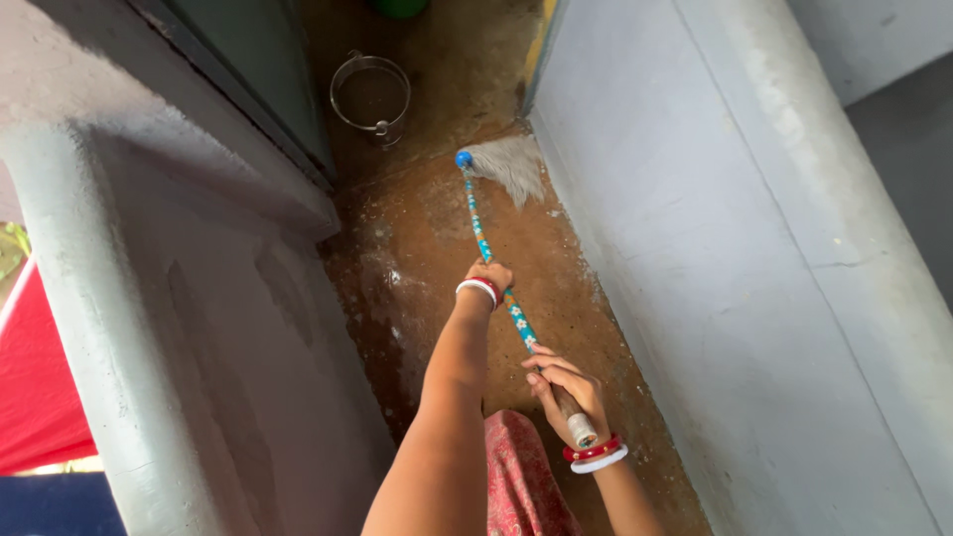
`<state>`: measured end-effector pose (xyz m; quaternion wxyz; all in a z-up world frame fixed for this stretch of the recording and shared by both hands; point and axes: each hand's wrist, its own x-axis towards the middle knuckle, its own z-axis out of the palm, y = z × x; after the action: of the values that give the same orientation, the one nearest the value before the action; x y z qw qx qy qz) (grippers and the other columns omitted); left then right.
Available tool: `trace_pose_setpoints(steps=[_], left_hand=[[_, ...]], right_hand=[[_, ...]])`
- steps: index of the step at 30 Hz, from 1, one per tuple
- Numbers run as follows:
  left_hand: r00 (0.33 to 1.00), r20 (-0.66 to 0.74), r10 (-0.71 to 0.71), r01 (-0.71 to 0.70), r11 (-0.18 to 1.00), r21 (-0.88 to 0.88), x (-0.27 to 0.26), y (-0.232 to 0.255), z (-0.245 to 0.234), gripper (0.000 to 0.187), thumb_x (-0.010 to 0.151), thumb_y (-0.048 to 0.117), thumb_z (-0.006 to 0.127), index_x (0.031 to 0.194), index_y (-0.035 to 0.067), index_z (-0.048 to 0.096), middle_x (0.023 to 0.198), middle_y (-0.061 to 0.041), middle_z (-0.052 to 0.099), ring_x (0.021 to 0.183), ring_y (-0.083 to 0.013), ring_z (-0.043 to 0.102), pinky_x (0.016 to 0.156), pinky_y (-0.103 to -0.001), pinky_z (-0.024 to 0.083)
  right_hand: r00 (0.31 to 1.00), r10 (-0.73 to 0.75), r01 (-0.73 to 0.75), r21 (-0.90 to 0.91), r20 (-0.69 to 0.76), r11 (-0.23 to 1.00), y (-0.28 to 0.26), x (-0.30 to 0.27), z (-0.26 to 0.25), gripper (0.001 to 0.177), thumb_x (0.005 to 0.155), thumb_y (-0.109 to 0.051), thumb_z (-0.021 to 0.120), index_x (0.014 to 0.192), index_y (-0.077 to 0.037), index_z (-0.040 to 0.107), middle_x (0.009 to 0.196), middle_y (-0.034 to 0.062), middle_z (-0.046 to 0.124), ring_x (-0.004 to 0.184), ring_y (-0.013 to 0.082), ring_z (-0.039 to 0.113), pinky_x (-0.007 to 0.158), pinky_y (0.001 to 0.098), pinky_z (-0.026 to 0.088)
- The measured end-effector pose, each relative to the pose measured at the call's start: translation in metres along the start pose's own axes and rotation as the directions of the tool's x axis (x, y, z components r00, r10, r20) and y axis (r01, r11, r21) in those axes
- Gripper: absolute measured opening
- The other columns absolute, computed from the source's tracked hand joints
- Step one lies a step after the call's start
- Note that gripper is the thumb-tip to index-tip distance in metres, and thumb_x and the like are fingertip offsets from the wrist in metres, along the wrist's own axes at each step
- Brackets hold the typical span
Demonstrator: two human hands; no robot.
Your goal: The person mops a floor using a mop. They move the mop across the floor in a narrow space, reaching along the walls and into the corners.
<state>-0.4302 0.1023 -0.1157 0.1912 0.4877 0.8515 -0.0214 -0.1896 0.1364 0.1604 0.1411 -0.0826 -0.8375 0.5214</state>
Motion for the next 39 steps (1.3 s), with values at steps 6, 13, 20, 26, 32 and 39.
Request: trace_pose_setpoints(steps=[6, 13, 20, 26, 32, 39], left_hand=[[0.966, -0.193, -0.171, 0.118, 0.959, -0.259, -0.068, -0.032, -0.026, 0.015, 0.071, 0.012, 0.076, 0.080, 0.024, 0.080, 0.095, -0.004, 0.072, 0.105, -0.0229, 0.068, 0.091, -0.041, 0.049], [0.922, -0.071, -0.380, 0.345, 0.893, -0.289, -0.134, -0.033, -0.032, 0.014, 0.079, 0.016, 0.073, 0.087, 0.024, 0.081, 0.096, -0.004, 0.072, 0.109, -0.0227, 0.065, 0.097, -0.041, 0.046], [0.851, -0.090, -0.517, 0.463, 0.821, -0.333, -0.179, -0.003, 0.019, 0.018, 0.080, 0.009, 0.069, 0.088, 0.020, 0.081, 0.102, -0.004, 0.073, 0.112, -0.0235, 0.063, 0.096, -0.042, 0.047], [0.748, -0.117, -0.654, 0.561, 0.715, -0.417, -0.188, 0.078, 0.054, 0.013, 0.084, 0.013, 0.069, 0.090, 0.016, 0.080, 0.103, -0.006, 0.073, 0.111, -0.0246, 0.064, 0.095, -0.044, 0.049], [0.624, -0.092, -0.776, 0.605, 0.554, -0.572, -0.208, 0.199, 0.059, 0.012, 0.081, 0.014, 0.072, 0.090, 0.015, 0.080, 0.101, -0.010, 0.071, 0.107, -0.0309, 0.065, 0.090, -0.044, 0.052], [0.451, 0.003, -0.893, 0.497, 0.248, -0.831, -0.226, 0.306, 0.053, 0.014, 0.087, 0.012, 0.069, 0.094, 0.018, 0.080, 0.103, -0.016, 0.069, 0.097, -0.0370, 0.069, 0.083, -0.048, 0.057]], right_hand=[[0.987, 0.046, -0.063, 0.106, 0.154, 0.992, -0.011, 0.024, 0.012, 0.019, 0.091, 0.002, 0.067, 0.072, 0.004, 0.062, 0.101, 0.0115, 0.076, 0.120, 0.0278, 0.071, 0.080, 0.0323, 0.059], [0.955, -0.026, -0.004, 0.099, 0.294, 0.995, -0.022, 0.027, 0.006, 0.024, 0.093, -0.003, 0.067, 0.070, 0.002, 0.064, 0.100, 0.0092, 0.079, 0.122, 0.0261, 0.071, 0.091, 0.0322, 0.057], [0.858, 0.151, -0.225, 0.095, 0.490, 0.970, -0.016, -0.008, -0.001, 0.011, 0.093, -0.006, 0.068, 0.089, 0.003, 0.074, 0.092, 0.0111, 0.078, 0.096, 0.0253, 0.075, 0.073, 0.0324, 0.058], [0.817, -0.257, 0.185, 0.188, 0.515, 0.965, 0.005, -0.040, -0.058, 0.022, 0.096, -0.001, 0.067, 0.074, 0.001, 0.066, 0.096, 0.0104, 0.078, 0.116, 0.0223, 0.073, 0.089, 0.0307, 0.058], [0.704, -0.029, -0.065, 0.105, 0.710, 0.992, 0.023, -0.062, -0.133, 0.018, 0.090, 0.000, 0.066, 0.074, 0.004, 0.071, 0.085, 0.0103, 0.077, 0.107, 0.0234, 0.075, 0.076, 0.0321, 0.058], [0.509, -0.081, -0.190, 0.204, 0.857, 0.960, 0.029, -0.049, -0.196, 0.017, 0.090, 0.002, 0.068, 0.073, 0.004, 0.072, 0.081, 0.0123, 0.078, 0.088, 0.0251, 0.073, 0.087, 0.0377, 0.058]])
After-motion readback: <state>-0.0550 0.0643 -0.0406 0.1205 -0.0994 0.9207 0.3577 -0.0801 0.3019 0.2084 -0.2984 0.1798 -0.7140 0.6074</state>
